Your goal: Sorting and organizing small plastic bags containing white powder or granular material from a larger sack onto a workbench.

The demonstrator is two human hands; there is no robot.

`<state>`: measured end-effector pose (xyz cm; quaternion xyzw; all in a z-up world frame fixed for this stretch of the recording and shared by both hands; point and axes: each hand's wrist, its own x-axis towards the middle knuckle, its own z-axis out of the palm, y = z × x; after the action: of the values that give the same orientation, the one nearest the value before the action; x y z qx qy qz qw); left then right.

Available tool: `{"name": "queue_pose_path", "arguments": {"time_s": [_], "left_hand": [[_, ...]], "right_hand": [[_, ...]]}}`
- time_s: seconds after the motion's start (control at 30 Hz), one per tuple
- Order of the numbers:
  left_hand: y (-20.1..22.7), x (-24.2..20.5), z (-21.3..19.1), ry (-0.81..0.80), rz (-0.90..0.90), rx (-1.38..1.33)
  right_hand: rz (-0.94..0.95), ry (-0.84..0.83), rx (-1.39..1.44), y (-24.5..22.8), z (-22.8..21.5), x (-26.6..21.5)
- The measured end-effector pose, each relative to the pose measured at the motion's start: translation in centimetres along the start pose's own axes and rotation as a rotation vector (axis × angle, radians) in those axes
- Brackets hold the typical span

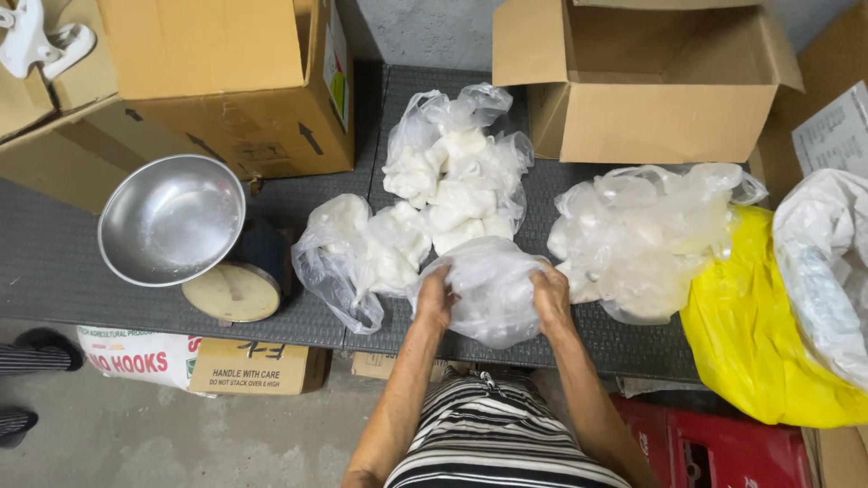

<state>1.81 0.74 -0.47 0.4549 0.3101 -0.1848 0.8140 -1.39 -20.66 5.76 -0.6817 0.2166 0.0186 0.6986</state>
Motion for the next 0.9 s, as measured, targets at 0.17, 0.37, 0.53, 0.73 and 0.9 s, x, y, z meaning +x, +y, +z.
{"name": "queue_pose_path", "arguments": {"time_s": [0.17,0.37,0.53,0.73,0.9], "left_hand": [[0.1,-0.4,-1.0,-0.152,0.023,0.179],[1.6,-3.4,1.3,-0.078,0.095,0.485],[2.3,-2.3,0.2,-0.065,0.031,-0.32],[2.4,-2.9,-0.2,-0.153,-0.037,-0.625],[5.3,-8.3,1.9,-0.483,-0.023,-0.343]], "right_hand": [[0.169,-0.061,0.134,1.2,-1.7,1.3],[-0.02,0.036,0.165,-3.1,-0.7,-0.9],[-0.144,0.086,0.026,1.2,-1.7,0.5],[-0.117,0.239,-0.025,1.5,-1.6,0.3],[-0.064,0.086,-0.21,-5.5,0.4,-4.5]]}}
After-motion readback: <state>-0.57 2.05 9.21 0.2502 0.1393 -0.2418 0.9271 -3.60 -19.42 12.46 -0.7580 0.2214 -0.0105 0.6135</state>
